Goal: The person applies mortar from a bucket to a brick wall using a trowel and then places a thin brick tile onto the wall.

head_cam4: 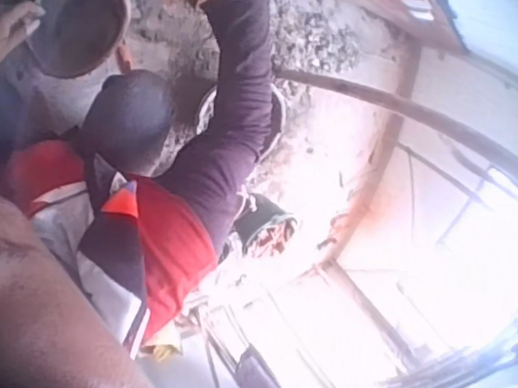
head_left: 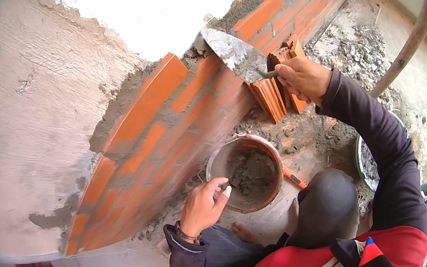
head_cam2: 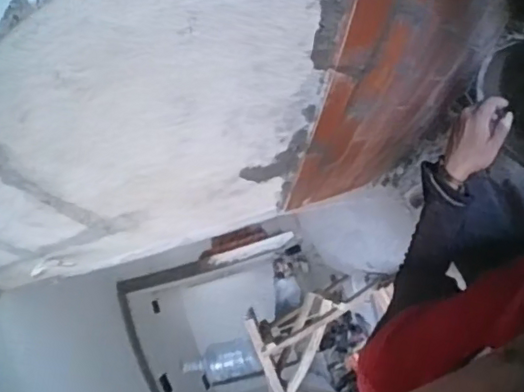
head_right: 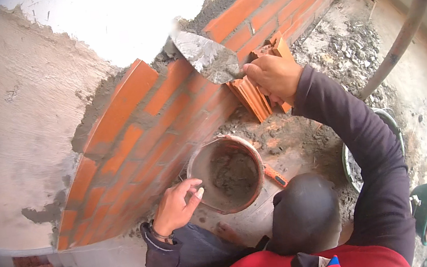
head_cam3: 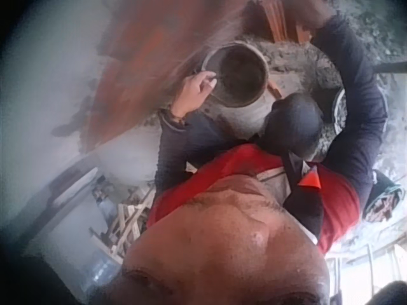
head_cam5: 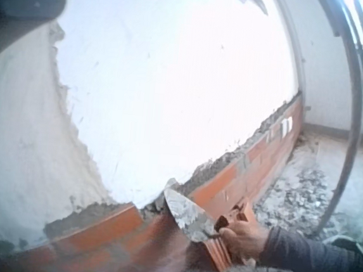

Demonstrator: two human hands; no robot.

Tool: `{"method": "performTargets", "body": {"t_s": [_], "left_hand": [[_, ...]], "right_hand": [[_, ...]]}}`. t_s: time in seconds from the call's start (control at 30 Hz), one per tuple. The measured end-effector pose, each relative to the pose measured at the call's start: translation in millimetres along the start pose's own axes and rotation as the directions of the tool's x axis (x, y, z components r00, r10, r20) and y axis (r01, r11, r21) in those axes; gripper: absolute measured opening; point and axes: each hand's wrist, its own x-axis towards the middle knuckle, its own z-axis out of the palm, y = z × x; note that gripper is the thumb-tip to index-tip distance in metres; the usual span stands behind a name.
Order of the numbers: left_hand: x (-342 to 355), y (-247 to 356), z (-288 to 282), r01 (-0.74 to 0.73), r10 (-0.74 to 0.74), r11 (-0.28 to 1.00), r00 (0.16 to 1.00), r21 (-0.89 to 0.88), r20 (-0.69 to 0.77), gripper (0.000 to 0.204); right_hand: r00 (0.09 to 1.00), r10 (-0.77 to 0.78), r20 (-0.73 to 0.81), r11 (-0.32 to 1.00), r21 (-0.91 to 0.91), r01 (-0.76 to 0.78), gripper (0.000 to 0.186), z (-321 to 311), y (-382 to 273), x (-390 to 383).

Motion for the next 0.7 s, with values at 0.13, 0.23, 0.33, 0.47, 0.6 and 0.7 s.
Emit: {"method": "performTargets", "body": {"t_s": [0.13, 0.23, 0.33, 0.47, 0.6, 0.7], "left_hand": [[-4, 3, -6, -0.009, 0.009, 1.000, 1.000, 0.004, 0.017, 0.036], [-2, 5, -9, -0.032, 0.033, 0.999, 0.999, -0.018, 0.014, 0.037], [-1, 4, -10, -0.054, 0.055, 0.998, 0.998, -0.036, 0.013, 0.037], [-10, 6, -15, -0.097, 0.096, 0.993, 0.995, -0.061, -0.012, 0.037], [-12, 4, -18, -0.127, 0.127, 0.988, 0.992, -0.086, 0.000, 0.037], [-13, -3, -18, -0.130, 0.131, 0.987, 0.991, -0.097, 0.003, 0.037]], "right_hand": [[0.991, -0.136, 0.006, 0.939, -0.319, 0.130, 0.041, 9, -8, -7], [0.940, -0.337, 0.044, 0.811, -0.493, 0.314, 0.039, 19, 12, -2], [0.877, -0.471, -0.092, 0.738, -0.585, 0.336, 0.036, 31, 40, 10], [0.879, -0.450, -0.156, 0.674, -0.705, 0.220, 0.034, 24, 46, -2], [0.852, -0.430, -0.300, 0.674, -0.734, 0.082, 0.032, -4, 24, -26], [0.869, -0.463, -0.176, 0.526, -0.844, 0.109, 0.036, -19, -41, -31]]}}
